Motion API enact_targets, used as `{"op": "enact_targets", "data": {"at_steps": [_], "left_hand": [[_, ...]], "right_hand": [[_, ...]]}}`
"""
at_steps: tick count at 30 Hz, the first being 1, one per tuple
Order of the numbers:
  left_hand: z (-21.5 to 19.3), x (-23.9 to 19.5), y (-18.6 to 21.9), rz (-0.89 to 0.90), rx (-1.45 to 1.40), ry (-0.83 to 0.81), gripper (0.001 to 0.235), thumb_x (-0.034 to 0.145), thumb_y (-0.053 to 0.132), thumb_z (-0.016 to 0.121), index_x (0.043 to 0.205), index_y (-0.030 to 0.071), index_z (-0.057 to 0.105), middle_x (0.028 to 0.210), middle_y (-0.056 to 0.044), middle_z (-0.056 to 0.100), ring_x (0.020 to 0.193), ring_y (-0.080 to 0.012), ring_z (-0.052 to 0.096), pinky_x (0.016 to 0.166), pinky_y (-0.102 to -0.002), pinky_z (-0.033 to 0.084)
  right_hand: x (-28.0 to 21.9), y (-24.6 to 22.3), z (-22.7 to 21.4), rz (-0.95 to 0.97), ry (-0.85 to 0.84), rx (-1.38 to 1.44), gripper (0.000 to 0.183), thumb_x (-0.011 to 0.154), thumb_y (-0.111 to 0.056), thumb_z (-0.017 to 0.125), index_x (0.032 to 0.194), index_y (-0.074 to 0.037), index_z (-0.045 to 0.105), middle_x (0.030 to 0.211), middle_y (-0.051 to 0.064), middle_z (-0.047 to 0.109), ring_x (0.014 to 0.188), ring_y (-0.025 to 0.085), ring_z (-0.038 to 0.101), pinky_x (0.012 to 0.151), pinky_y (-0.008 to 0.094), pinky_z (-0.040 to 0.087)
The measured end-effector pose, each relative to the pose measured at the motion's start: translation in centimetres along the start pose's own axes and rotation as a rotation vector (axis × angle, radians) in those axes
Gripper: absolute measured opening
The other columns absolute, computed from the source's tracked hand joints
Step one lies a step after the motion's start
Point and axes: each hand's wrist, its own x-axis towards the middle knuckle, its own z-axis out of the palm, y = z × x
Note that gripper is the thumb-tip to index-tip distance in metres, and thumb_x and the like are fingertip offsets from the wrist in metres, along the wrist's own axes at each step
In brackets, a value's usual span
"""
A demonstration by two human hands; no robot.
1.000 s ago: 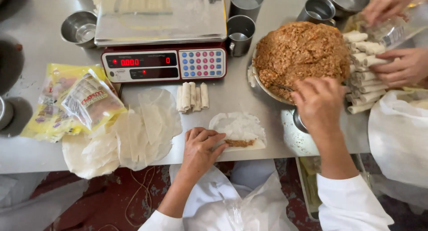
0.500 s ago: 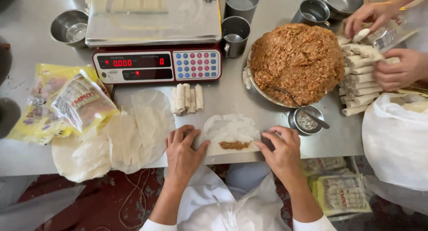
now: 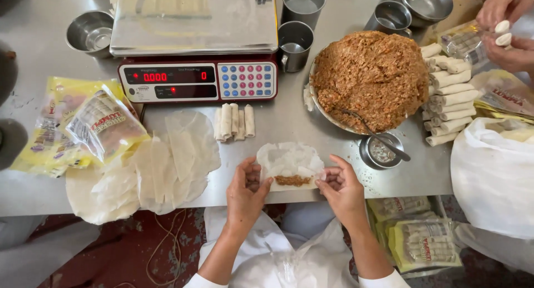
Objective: Manually assembling lumpia by placing meat filling on wrappers and rolling them into cylinders on a production table.
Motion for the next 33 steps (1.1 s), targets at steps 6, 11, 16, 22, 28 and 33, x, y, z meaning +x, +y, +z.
{"op": "enact_targets", "data": {"at_steps": [6, 11, 16, 22, 28, 33], "left_hand": [[2.6, -0.1, 0.9, 0.153, -0.009, -0.032, 0.036, 0.085, 0.008, 0.09, 0.117, 0.014, 0.076, 0.099, -0.003, 0.085, 0.085, -0.0166, 0.081, 0.072, -0.026, 0.068], [3.5, -0.6, 2.2, 0.317, 0.188, -0.167, 0.021, 0.1, 0.028, 0.074, 0.117, 0.018, 0.08, 0.095, -0.004, 0.084, 0.085, -0.0222, 0.082, 0.066, -0.031, 0.068], [3.7, -0.4, 1.5, 0.744, 0.434, -0.103, 0.026, 0.104, 0.035, 0.07, 0.114, 0.013, 0.08, 0.115, -0.005, 0.082, 0.103, -0.0199, 0.078, 0.093, -0.03, 0.058], [3.6, -0.1, -1.2, 0.925, 0.522, -0.149, 0.054, 0.102, 0.037, 0.073, 0.141, 0.0, 0.068, 0.146, -0.023, 0.067, 0.137, -0.0385, 0.062, 0.118, -0.049, 0.045], [3.4, 0.5, -1.5, 1.046, 0.551, -0.105, 0.035, 0.106, 0.021, 0.067, 0.137, 0.005, 0.073, 0.14, -0.018, 0.072, 0.131, -0.0341, 0.068, 0.116, -0.046, 0.049], [3.2, 1.0, -2.3, 1.118, 0.605, -0.185, 0.032, 0.107, 0.024, 0.067, 0.13, 0.004, 0.075, 0.134, -0.018, 0.075, 0.129, -0.0335, 0.07, 0.116, -0.045, 0.05]], "right_hand": [[-0.2, -3.4, 3.4, 0.024, -0.198, -0.108, 0.076, 0.084, 0.006, 0.081, 0.153, -0.008, 0.053, 0.114, 0.02, 0.081, 0.087, 0.025, 0.082, 0.074, 0.035, 0.072], [0.8, -2.2, 4.3, -0.186, -0.246, -0.409, 0.072, 0.089, -0.005, 0.077, 0.155, -0.015, 0.052, 0.112, 0.012, 0.08, 0.092, 0.029, 0.079, 0.079, 0.042, 0.068], [1.1, -3.4, 1.5, -0.357, -0.283, -0.419, 0.076, 0.086, -0.004, 0.077, 0.158, -0.013, 0.053, 0.124, 0.012, 0.077, 0.115, 0.03, 0.073, 0.098, 0.042, 0.061], [2.6, -5.6, -5.9, -0.282, 0.019, -0.875, 0.058, 0.105, 0.003, 0.055, 0.163, 0.004, 0.044, 0.135, 0.028, 0.066, 0.125, 0.042, 0.064, 0.111, 0.054, 0.05], [2.5, -7.1, -3.5, -0.25, -0.125, -0.983, 0.063, 0.106, -0.002, 0.053, 0.167, -0.001, 0.036, 0.136, 0.028, 0.065, 0.131, 0.039, 0.062, 0.117, 0.055, 0.045], [4.4, -6.3, 2.4, -0.579, -0.604, -0.364, 0.06, 0.108, -0.014, 0.057, 0.165, -0.006, 0.039, 0.161, 0.016, 0.055, 0.15, 0.034, 0.047, 0.126, 0.051, 0.034]]}}
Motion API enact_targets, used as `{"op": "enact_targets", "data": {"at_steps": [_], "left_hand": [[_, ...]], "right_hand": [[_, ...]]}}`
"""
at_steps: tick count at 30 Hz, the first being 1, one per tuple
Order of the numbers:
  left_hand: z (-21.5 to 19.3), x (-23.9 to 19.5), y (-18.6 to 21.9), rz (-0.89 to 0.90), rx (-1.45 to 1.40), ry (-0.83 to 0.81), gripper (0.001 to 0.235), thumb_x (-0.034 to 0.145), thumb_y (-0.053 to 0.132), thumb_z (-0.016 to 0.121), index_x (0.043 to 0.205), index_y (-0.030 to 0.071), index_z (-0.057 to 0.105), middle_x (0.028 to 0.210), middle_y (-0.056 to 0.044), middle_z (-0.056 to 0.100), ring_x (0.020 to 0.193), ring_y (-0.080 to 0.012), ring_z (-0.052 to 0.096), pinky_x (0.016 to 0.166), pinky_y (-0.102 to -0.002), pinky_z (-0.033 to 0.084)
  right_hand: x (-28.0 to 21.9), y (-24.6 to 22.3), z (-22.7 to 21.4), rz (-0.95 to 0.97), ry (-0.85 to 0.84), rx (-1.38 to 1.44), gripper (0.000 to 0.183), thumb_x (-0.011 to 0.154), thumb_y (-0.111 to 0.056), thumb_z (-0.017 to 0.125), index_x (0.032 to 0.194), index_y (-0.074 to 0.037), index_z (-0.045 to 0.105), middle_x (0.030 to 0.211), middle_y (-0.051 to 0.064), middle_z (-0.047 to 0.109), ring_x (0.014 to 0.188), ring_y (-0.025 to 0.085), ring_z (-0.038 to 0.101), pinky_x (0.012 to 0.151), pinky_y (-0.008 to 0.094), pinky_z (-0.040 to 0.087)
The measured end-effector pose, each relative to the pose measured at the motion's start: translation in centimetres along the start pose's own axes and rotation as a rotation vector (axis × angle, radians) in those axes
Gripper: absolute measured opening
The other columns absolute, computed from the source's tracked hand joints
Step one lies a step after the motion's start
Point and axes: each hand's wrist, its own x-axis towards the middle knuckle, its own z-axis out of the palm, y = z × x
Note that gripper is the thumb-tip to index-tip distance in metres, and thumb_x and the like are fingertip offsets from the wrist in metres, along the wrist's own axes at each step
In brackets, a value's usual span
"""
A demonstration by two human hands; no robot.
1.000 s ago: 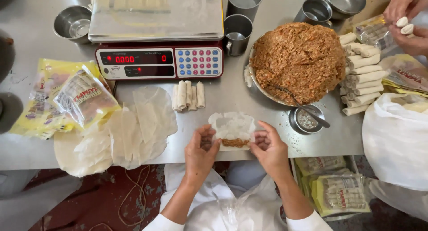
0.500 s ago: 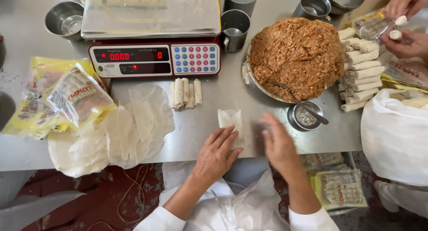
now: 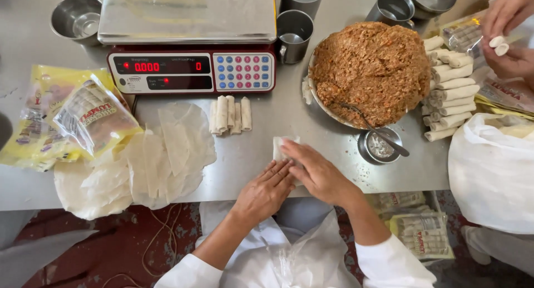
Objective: Manually assembling lumpia by placing meat filling on wrappers and rolling them into cylinders on a production table.
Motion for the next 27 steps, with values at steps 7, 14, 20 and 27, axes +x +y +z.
{"op": "enact_targets", "data": {"at_steps": [7, 14, 20, 27], "left_hand": [[-2.8, 3.0, -0.8, -0.103, -0.256, -0.048, 0.034, 0.107, 0.025, 0.067, 0.133, 0.005, 0.075, 0.122, -0.019, 0.079, 0.115, -0.037, 0.076, 0.103, -0.047, 0.059], [-2.2, 2.8, -3.9, -0.188, -0.486, -0.224, 0.048, 0.09, 0.025, 0.082, 0.135, 0.01, 0.075, 0.104, -0.013, 0.083, 0.101, -0.0303, 0.078, 0.094, -0.041, 0.063], [-2.2, 4.2, -4.5, -0.289, -0.504, -0.338, 0.037, 0.087, 0.02, 0.086, 0.121, 0.011, 0.076, 0.093, -0.008, 0.084, 0.092, -0.0287, 0.078, 0.085, -0.041, 0.065], [-2.4, 2.7, -4.2, -0.175, -0.359, -0.332, 0.039, 0.089, 0.032, 0.085, 0.119, 0.013, 0.069, 0.122, -0.01, 0.069, 0.103, -0.0353, 0.074, 0.087, -0.047, 0.065]], "right_hand": [[0.7, 4.5, 0.9, 0.09, 0.07, -0.056, 0.056, 0.11, -0.019, 0.056, 0.165, -0.011, 0.045, 0.157, 0.023, 0.056, 0.148, 0.042, 0.047, 0.124, 0.056, 0.037], [-2.7, 3.4, 1.3, 0.05, 0.149, -0.158, 0.023, 0.086, -0.031, 0.09, 0.097, -0.012, 0.083, 0.093, 0.001, 0.073, 0.09, 0.022, 0.066, 0.084, 0.035, 0.058], [-3.7, 0.9, 2.6, -0.119, 0.256, -0.286, 0.009, 0.093, -0.022, 0.083, 0.094, -0.014, 0.08, 0.094, 0.0, 0.069, 0.085, 0.022, 0.066, 0.078, 0.033, 0.058], [-4.2, 5.0, 5.2, -0.138, 0.294, -0.467, 0.01, 0.107, -0.017, 0.062, 0.099, -0.013, 0.068, 0.092, 0.004, 0.058, 0.085, 0.027, 0.063, 0.075, 0.038, 0.052]]}}
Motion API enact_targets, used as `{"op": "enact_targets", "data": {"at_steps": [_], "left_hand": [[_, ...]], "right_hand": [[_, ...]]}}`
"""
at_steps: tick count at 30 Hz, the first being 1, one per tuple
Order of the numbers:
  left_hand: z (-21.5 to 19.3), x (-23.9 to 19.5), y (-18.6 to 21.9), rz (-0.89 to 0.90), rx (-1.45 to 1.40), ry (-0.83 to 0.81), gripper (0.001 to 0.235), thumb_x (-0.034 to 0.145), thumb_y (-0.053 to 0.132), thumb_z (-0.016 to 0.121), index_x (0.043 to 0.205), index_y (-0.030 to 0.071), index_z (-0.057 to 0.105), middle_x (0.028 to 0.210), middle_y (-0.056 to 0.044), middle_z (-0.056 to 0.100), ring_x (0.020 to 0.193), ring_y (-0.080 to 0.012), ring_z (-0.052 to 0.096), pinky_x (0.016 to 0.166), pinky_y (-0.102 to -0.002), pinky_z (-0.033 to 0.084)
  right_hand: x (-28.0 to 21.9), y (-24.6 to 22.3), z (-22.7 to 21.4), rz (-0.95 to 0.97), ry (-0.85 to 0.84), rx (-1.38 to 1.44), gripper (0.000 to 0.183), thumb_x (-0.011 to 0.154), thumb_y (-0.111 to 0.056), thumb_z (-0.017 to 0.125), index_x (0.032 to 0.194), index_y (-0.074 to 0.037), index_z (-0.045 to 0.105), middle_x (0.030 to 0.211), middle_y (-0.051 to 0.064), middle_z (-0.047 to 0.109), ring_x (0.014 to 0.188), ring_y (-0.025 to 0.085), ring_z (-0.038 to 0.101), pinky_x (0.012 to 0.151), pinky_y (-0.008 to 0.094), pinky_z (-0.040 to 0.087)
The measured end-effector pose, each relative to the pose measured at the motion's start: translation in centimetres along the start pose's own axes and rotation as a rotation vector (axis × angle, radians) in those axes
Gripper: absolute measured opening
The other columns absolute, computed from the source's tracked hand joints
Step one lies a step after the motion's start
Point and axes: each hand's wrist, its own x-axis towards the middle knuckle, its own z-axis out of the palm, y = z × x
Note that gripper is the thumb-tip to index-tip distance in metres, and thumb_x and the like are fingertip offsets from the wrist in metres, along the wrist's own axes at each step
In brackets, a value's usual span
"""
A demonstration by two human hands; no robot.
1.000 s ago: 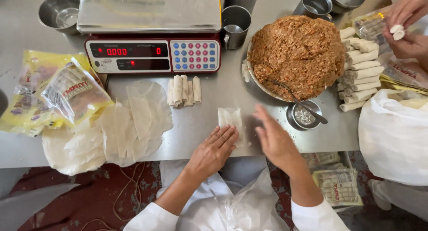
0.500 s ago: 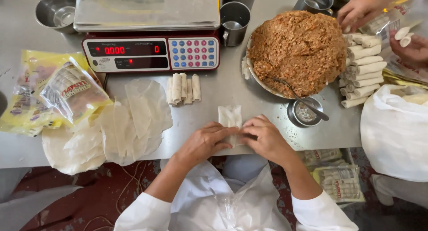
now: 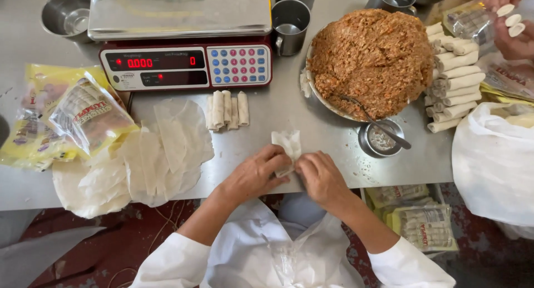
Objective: Manually assembling lumpia by placing meat filling on wrappers and rolling them into cylinders on a production table.
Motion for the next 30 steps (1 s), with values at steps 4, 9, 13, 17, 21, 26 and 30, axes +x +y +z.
{"op": "enact_targets", "data": {"at_steps": [4, 9, 13, 17, 21, 26, 30], "left_hand": [[-1.0, 2.0, -1.4, 0.035, 0.028, 0.057, 0.018, 0.098, 0.03, 0.079, 0.105, 0.013, 0.08, 0.1, -0.006, 0.07, 0.094, -0.0264, 0.074, 0.085, -0.033, 0.063], [-0.4, 2.7, -3.6, 0.033, -0.074, 0.051, 0.015, 0.096, 0.025, 0.081, 0.096, 0.011, 0.084, 0.085, -0.011, 0.072, 0.083, -0.0289, 0.069, 0.078, -0.036, 0.061], [0.3, 2.0, -2.7, 0.073, 0.153, 0.215, 0.017, 0.098, 0.029, 0.081, 0.109, 0.016, 0.079, 0.102, -0.004, 0.066, 0.095, -0.0238, 0.07, 0.087, -0.032, 0.06], [1.3, 2.2, -3.6, -0.026, 0.075, 0.027, 0.025, 0.09, 0.027, 0.085, 0.11, 0.012, 0.081, 0.102, -0.012, 0.073, 0.098, -0.0302, 0.074, 0.089, -0.037, 0.061], [3.1, 1.2, -0.5, -0.055, 0.55, 0.074, 0.023, 0.104, 0.018, 0.058, 0.119, 0.013, 0.076, 0.095, -0.008, 0.077, 0.099, -0.0254, 0.077, 0.084, -0.032, 0.062], [2.9, 0.3, 0.7, 0.026, 0.576, 0.153, 0.04, 0.11, 0.016, 0.056, 0.142, -0.005, 0.065, 0.131, -0.028, 0.072, 0.134, -0.0395, 0.064, 0.114, -0.048, 0.05], [2.2, 0.7, -1.8, 0.076, 0.563, 0.196, 0.038, 0.112, 0.016, 0.052, 0.145, 0.0, 0.064, 0.145, -0.021, 0.066, 0.142, -0.0356, 0.058, 0.12, -0.049, 0.045]], "right_hand": [[3.6, 0.4, -1.8, 0.166, -0.019, 0.173, 0.006, 0.104, -0.012, 0.07, 0.099, -0.009, 0.071, 0.088, 0.006, 0.066, 0.083, 0.03, 0.069, 0.076, 0.04, 0.056], [5.6, -0.5, -3.3, 0.153, -0.108, 0.227, 0.02, 0.092, -0.025, 0.086, 0.096, -0.007, 0.078, 0.087, 0.008, 0.066, 0.085, 0.028, 0.068, 0.077, 0.039, 0.057], [7.1, 0.2, -3.8, 0.171, -0.242, 0.231, 0.015, 0.092, -0.016, 0.083, 0.097, -0.002, 0.079, 0.086, 0.013, 0.069, 0.085, 0.035, 0.07, 0.077, 0.046, 0.058], [7.7, 1.2, -3.8, 0.267, -0.341, 0.283, 0.02, 0.084, -0.023, 0.085, 0.095, -0.008, 0.079, 0.081, 0.013, 0.074, 0.084, 0.037, 0.072, 0.077, 0.05, 0.058], [7.2, 1.3, -3.3, 0.248, -0.248, 0.292, 0.009, 0.096, -0.023, 0.078, 0.097, -0.017, 0.083, 0.091, 0.004, 0.076, 0.09, 0.027, 0.068, 0.083, 0.036, 0.057], [5.5, 3.7, 0.0, 0.216, -0.122, 0.207, 0.014, 0.1, -0.026, 0.075, 0.102, -0.015, 0.084, 0.096, 0.005, 0.073, 0.096, 0.027, 0.066, 0.087, 0.036, 0.057], [5.5, 3.5, 0.3, 0.139, 0.005, 0.087, 0.013, 0.101, -0.021, 0.075, 0.104, -0.012, 0.084, 0.098, 0.006, 0.069, 0.097, 0.027, 0.066, 0.089, 0.037, 0.056]]}}
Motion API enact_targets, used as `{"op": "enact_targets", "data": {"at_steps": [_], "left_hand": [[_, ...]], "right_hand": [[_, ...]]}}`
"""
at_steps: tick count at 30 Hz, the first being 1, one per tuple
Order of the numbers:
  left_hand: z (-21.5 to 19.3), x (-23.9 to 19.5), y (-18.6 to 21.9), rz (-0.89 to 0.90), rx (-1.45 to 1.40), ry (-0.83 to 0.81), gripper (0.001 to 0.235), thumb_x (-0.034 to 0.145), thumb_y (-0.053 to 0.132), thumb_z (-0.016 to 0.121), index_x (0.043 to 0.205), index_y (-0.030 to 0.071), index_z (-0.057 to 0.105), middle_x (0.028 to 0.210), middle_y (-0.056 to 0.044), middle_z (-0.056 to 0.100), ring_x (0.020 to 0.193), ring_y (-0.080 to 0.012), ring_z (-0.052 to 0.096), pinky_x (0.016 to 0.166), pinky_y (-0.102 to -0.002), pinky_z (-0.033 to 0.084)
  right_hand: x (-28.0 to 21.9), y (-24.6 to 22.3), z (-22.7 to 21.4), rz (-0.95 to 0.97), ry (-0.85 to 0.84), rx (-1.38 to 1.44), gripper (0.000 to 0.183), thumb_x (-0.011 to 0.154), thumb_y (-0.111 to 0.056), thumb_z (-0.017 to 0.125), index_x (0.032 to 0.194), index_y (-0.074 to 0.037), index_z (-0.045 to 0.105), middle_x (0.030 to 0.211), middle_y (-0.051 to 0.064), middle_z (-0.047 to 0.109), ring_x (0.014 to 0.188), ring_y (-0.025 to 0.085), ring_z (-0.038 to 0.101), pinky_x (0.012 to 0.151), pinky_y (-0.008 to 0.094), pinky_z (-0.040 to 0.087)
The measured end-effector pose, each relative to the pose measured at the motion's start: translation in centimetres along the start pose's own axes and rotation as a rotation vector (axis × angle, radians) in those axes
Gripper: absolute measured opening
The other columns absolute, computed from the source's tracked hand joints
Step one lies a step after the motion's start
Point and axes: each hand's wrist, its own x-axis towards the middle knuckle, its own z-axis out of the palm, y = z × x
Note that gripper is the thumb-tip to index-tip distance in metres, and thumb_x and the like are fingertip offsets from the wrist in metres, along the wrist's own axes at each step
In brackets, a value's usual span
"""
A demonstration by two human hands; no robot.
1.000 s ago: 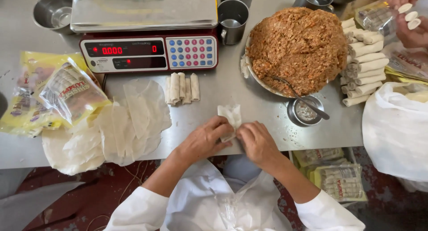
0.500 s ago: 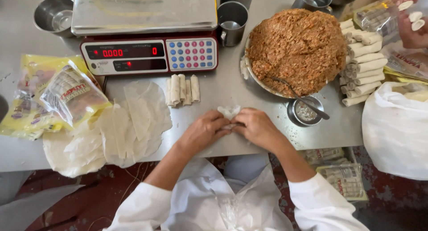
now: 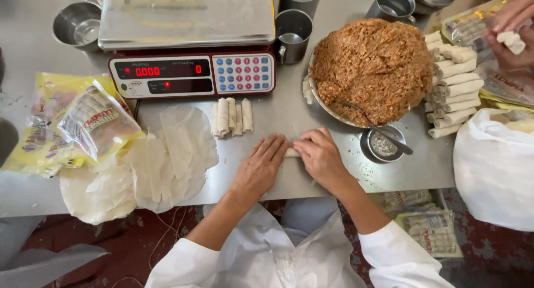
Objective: Manually assembling lumpia by placing meat filling on wrappers and rolling them into cylinders on a production table.
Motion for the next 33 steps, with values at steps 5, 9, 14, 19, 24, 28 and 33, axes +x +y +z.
{"op": "enact_targets", "data": {"at_steps": [5, 9, 14, 19, 24, 28, 33], "left_hand": [[-0.7, 0.2, -0.5, -0.046, 0.003, -0.004, 0.031, 0.11, 0.021, 0.054, 0.136, 0.011, 0.067, 0.119, -0.007, 0.063, 0.105, -0.0265, 0.067, 0.089, -0.039, 0.055], [0.2, 0.5, -2.0, -0.09, 0.009, 0.04, 0.019, 0.112, 0.026, 0.053, 0.122, 0.02, 0.068, 0.104, -0.002, 0.066, 0.093, -0.0223, 0.067, 0.077, -0.034, 0.054], [-0.4, 2.2, -2.2, -0.084, -0.068, 0.092, 0.019, 0.109, 0.018, 0.058, 0.12, 0.015, 0.074, 0.11, -0.007, 0.072, 0.1, -0.0234, 0.07, 0.084, -0.032, 0.056], [-1.0, 2.3, -1.5, -0.051, -0.056, 0.073, 0.025, 0.108, 0.013, 0.062, 0.13, 0.005, 0.073, 0.12, -0.016, 0.076, 0.114, -0.0298, 0.073, 0.098, -0.036, 0.058], [-0.7, 4.2, -3.5, -0.052, -0.268, -0.025, 0.046, 0.093, 0.016, 0.082, 0.135, 0.0, 0.071, 0.13, -0.019, 0.07, 0.124, -0.0337, 0.067, 0.108, -0.043, 0.054], [-1.7, 3.3, -4.0, -0.033, -0.255, -0.034, 0.037, 0.099, 0.021, 0.073, 0.134, 0.007, 0.07, 0.109, -0.014, 0.073, 0.103, -0.0315, 0.072, 0.092, -0.041, 0.06], [-4.1, 3.9, -6.6, -0.183, 0.223, 0.144, 0.034, 0.106, 0.037, 0.059, 0.121, 0.01, 0.074, 0.096, -0.01, 0.06, 0.091, -0.03, 0.061, 0.082, -0.043, 0.048]], "right_hand": [[0.5, -1.8, -2.7, 0.032, -0.11, 0.085, 0.018, 0.095, -0.019, 0.08, 0.111, -0.01, 0.08, 0.097, 0.007, 0.072, 0.098, 0.028, 0.068, 0.09, 0.04, 0.058], [0.7, -0.2, -1.5, 0.098, -0.072, 0.095, 0.008, 0.101, -0.018, 0.074, 0.105, -0.017, 0.08, 0.089, 0.0, 0.075, 0.092, 0.024, 0.071, 0.09, 0.036, 0.057], [1.2, -0.1, -0.9, 0.052, 0.028, 0.033, 0.01, 0.102, -0.014, 0.073, 0.106, -0.013, 0.082, 0.099, 0.007, 0.075, 0.101, 0.03, 0.069, 0.091, 0.039, 0.058], [1.0, -0.7, -1.2, 0.007, -0.019, 0.002, 0.023, 0.099, -0.015, 0.075, 0.122, -0.013, 0.08, 0.112, 0.008, 0.075, 0.108, 0.031, 0.067, 0.096, 0.041, 0.057], [1.9, 1.9, 0.3, 0.087, -0.067, 0.127, 0.041, 0.098, -0.017, 0.076, 0.139, -0.012, 0.073, 0.107, 0.012, 0.072, 0.105, 0.036, 0.066, 0.094, 0.048, 0.056], [1.9, -0.7, -2.4, 0.182, -0.11, 0.232, 0.031, 0.107, -0.023, 0.065, 0.134, -0.011, 0.075, 0.099, 0.017, 0.075, 0.099, 0.039, 0.07, 0.088, 0.049, 0.058], [-0.7, -2.2, -2.5, 0.268, -0.093, 0.171, 0.042, 0.105, -0.034, 0.069, 0.132, -0.003, 0.075, 0.096, 0.013, 0.074, 0.097, 0.032, 0.069, 0.09, 0.045, 0.057]]}}
